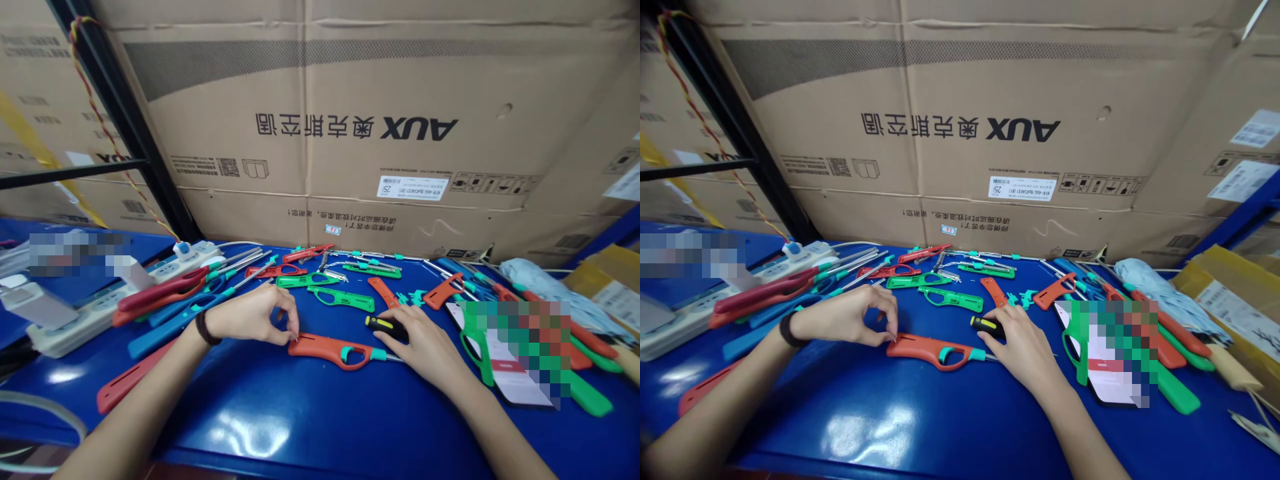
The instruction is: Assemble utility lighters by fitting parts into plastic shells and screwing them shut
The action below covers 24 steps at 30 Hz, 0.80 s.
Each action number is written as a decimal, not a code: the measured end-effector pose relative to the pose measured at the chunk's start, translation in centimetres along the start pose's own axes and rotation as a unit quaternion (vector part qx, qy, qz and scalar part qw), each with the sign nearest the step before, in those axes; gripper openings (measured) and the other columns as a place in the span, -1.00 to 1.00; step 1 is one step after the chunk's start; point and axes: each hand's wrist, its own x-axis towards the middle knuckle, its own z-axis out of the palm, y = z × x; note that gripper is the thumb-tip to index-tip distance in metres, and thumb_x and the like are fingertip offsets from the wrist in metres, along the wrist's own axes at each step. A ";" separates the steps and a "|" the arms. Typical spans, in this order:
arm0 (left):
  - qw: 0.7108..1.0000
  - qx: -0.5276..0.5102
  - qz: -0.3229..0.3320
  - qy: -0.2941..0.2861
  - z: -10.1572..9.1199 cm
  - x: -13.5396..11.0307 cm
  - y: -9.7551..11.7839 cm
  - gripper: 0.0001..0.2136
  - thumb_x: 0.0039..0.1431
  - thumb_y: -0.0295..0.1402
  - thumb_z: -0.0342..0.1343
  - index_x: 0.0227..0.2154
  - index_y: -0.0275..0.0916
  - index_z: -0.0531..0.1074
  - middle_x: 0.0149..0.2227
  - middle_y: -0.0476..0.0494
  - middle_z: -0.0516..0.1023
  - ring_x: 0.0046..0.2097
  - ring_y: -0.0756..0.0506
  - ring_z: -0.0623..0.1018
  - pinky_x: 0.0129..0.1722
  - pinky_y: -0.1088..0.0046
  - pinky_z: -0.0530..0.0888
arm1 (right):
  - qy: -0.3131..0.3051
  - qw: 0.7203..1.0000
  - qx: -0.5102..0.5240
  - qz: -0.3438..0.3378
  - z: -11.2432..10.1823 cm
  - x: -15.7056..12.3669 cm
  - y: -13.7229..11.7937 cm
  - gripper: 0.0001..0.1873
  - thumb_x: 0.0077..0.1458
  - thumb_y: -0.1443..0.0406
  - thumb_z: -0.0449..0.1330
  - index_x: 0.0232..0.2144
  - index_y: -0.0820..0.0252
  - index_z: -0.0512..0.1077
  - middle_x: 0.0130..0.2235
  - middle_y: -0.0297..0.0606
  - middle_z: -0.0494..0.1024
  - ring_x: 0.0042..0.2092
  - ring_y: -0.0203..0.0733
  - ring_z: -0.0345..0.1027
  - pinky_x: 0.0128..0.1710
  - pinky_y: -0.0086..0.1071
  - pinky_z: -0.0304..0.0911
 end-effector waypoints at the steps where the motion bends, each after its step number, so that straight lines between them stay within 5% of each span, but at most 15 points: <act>1: 1.000 0.003 -0.001 0.001 0.0 -0.1 0.0 -0.87 -0.01 -0.55 0.14 -0.45 -0.27 0.57 -0.41 0.01 0.59 -0.35 0.01 0.49 -0.30 0.56 0.37 | -0.001 1.000 0.000 0.000 0.0 0.0 0.0 -0.82 0.11 0.15 0.13 -0.23 -0.01 0.44 -0.12 -0.29 0.50 -0.03 -0.05 0.33 -0.21 -0.24 0.33; 24: 0.995 0.097 0.003 0.034 0.6 -0.2 0.0 -0.94 -0.04 -0.45 0.20 -0.50 -0.16 0.55 -0.46 0.08 0.57 -0.39 0.01 0.46 -0.14 0.44 0.22 | 0.006 1.000 0.005 -0.010 0.0 -0.1 -0.1 -0.82 0.11 0.17 0.14 -0.22 -0.02 0.46 -0.13 -0.29 0.51 -0.05 -0.04 0.34 -0.19 -0.24 0.32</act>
